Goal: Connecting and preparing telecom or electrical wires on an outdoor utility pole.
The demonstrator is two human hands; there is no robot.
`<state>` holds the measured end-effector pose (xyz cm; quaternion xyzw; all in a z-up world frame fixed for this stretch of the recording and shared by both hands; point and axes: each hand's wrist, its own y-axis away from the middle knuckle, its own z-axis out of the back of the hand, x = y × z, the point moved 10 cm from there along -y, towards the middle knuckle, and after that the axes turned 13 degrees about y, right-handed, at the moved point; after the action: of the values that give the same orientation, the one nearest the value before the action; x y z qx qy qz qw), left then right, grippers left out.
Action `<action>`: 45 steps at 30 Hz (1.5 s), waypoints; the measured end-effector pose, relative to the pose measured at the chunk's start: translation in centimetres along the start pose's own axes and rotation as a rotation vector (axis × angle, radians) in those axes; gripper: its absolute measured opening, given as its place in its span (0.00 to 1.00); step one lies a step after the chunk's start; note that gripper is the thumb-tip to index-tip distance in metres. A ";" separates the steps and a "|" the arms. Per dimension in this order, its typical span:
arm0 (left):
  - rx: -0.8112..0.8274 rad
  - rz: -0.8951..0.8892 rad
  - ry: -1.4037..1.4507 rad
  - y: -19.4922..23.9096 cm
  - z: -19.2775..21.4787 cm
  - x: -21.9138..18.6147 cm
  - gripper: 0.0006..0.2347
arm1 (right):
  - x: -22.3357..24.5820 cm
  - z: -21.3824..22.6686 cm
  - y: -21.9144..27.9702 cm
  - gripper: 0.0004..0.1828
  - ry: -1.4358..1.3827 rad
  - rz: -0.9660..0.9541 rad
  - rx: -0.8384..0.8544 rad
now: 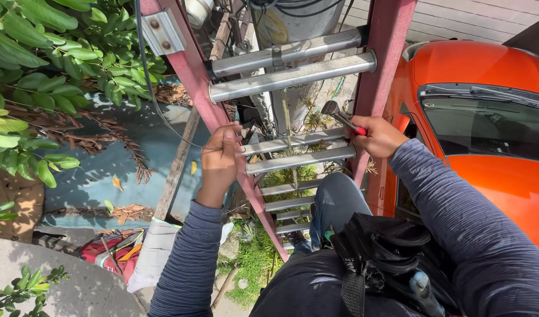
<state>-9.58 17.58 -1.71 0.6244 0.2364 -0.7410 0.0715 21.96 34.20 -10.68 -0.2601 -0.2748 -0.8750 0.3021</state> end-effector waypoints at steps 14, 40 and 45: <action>-0.034 -0.006 -0.472 -6.1 0.2 0.6 0.24 | 0.9 4.9 14.3 0.27 -0.268 -0.232 0.167; 0.195 -0.251 -0.625 -7.4 -0.4 0.8 0.27 | 1.9 -1.2 32.0 0.42 0.506 -0.419 0.791; 0.197 -0.242 -0.625 -7.4 -0.6 0.3 0.27 | 4.8 -1.5 28.1 0.49 0.496 -0.326 0.613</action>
<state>-12.06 24.44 -0.16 0.3384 0.2028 -0.9188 -0.0087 37.11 12.67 0.28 0.1069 -0.4785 -0.8253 0.2802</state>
